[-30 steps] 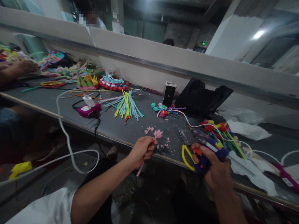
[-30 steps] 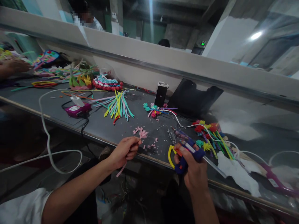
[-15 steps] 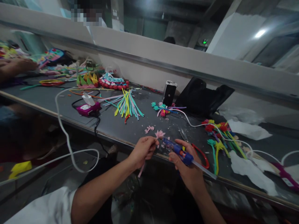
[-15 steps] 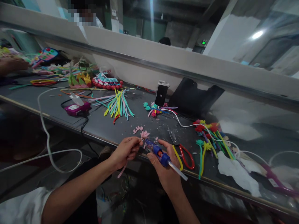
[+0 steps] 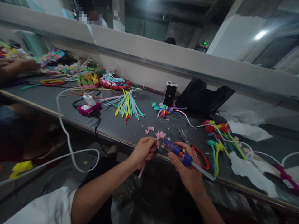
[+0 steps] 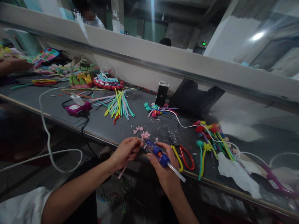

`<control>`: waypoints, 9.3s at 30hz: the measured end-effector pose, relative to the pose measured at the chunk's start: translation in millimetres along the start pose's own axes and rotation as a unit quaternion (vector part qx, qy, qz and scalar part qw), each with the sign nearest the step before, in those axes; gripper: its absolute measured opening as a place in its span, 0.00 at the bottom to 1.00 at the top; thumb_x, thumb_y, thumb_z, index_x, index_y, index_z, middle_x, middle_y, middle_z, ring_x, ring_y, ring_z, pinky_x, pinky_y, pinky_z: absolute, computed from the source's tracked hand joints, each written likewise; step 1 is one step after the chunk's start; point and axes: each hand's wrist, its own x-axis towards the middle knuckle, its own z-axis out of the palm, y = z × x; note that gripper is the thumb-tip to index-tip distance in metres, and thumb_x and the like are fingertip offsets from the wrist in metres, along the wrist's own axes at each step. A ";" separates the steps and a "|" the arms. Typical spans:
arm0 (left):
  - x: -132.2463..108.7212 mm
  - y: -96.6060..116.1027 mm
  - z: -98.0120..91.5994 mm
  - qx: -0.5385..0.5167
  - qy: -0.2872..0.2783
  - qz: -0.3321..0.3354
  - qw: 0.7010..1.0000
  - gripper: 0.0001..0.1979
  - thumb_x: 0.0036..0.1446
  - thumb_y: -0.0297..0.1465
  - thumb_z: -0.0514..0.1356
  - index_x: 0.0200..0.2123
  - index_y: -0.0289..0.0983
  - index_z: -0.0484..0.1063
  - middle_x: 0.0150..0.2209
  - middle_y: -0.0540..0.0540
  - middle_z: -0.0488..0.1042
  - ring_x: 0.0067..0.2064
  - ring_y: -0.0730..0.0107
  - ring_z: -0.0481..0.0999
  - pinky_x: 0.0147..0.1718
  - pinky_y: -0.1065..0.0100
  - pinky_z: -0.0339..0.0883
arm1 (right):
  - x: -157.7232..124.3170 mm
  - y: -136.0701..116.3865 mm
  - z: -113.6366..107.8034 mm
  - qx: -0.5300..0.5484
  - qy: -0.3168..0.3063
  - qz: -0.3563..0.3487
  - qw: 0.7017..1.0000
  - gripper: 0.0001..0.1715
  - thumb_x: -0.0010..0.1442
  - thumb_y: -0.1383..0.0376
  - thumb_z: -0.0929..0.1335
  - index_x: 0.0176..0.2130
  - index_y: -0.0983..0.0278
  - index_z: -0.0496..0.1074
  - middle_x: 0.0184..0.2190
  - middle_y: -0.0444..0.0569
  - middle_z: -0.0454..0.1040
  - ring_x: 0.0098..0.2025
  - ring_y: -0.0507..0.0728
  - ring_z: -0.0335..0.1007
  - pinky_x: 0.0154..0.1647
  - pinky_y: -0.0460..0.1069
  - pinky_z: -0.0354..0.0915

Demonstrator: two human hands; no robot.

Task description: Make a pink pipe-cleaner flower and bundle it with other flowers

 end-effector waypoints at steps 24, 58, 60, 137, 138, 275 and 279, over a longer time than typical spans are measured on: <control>0.5 -2.4 -0.6 0.006 -0.012 0.007 1.000 0.11 0.56 0.38 0.55 0.28 0.37 0.65 0.17 0.60 0.48 0.15 0.83 0.41 0.14 0.75 0.34 | 1.0 0.9 0.9 0.010 -0.006 0.012 1.000 0.21 0.51 0.51 0.72 0.42 0.60 0.73 0.31 0.46 0.75 0.30 0.56 0.70 0.28 0.48 0.65; 0.5 2.2 -4.0 -0.065 -0.023 -0.036 0.997 0.07 0.54 0.34 0.55 0.28 0.36 0.65 0.17 0.61 0.47 0.16 0.83 0.40 0.14 0.76 0.32 | 0.2 2.6 -2.6 0.006 -0.024 0.014 1.000 0.21 0.53 0.52 0.71 0.43 0.60 0.72 0.33 0.48 0.76 0.34 0.58 0.72 0.30 0.50 0.66; 1.4 1.8 -5.0 -0.075 -0.032 -0.037 0.996 0.07 0.55 0.34 0.55 0.29 0.36 0.65 0.17 0.61 0.46 0.16 0.83 0.39 0.14 0.76 0.32 | 0.4 4.1 -3.1 0.011 -0.021 0.012 1.000 0.21 0.53 0.52 0.71 0.43 0.59 0.72 0.32 0.47 0.76 0.34 0.58 0.72 0.29 0.49 0.66; -2.8 18.8 -31.4 -0.094 0.022 0.017 0.995 0.07 0.53 0.33 0.57 0.26 0.36 0.65 0.15 0.61 0.47 0.15 0.83 0.40 0.12 0.77 0.36 | 51.7 70.5 -44.9 -0.483 -0.068 0.057 0.871 0.51 0.57 0.43 0.63 0.65 0.72 0.50 0.50 0.63 0.73 0.49 0.69 0.70 0.48 0.58 0.63; -3.4 19.2 -32.2 -0.090 0.022 0.015 0.996 0.07 0.53 0.33 0.57 0.26 0.36 0.66 0.15 0.60 0.47 0.15 0.83 0.41 0.12 0.77 0.36 | 50.7 67.4 -44.3 -0.496 -0.071 0.056 0.863 0.51 0.57 0.43 0.63 0.66 0.73 0.48 0.49 0.63 0.73 0.48 0.69 0.71 0.47 0.57 0.63; -4.0 -1.6 -2.6 -0.052 -0.012 -0.009 0.999 0.09 0.52 0.36 0.58 0.27 0.36 0.67 0.17 0.61 0.46 0.16 0.83 0.41 0.14 0.75 0.33 | 38.7 11.5 53.7 -0.128 0.095 -0.156 0.975 0.10 0.60 0.58 0.68 0.34 0.58 0.79 0.35 0.48 0.71 0.43 0.58 0.64 0.46 0.53 0.58; -4.2 -1.7 -4.5 -0.052 -0.013 -0.017 0.998 0.09 0.52 0.36 0.57 0.27 0.36 0.66 0.16 0.61 0.46 0.16 0.83 0.40 0.15 0.75 0.33 | 38.3 8.9 53.7 -0.133 0.091 -0.158 0.974 0.10 0.60 0.58 0.68 0.35 0.56 0.80 0.35 0.48 0.72 0.42 0.58 0.64 0.46 0.53 0.59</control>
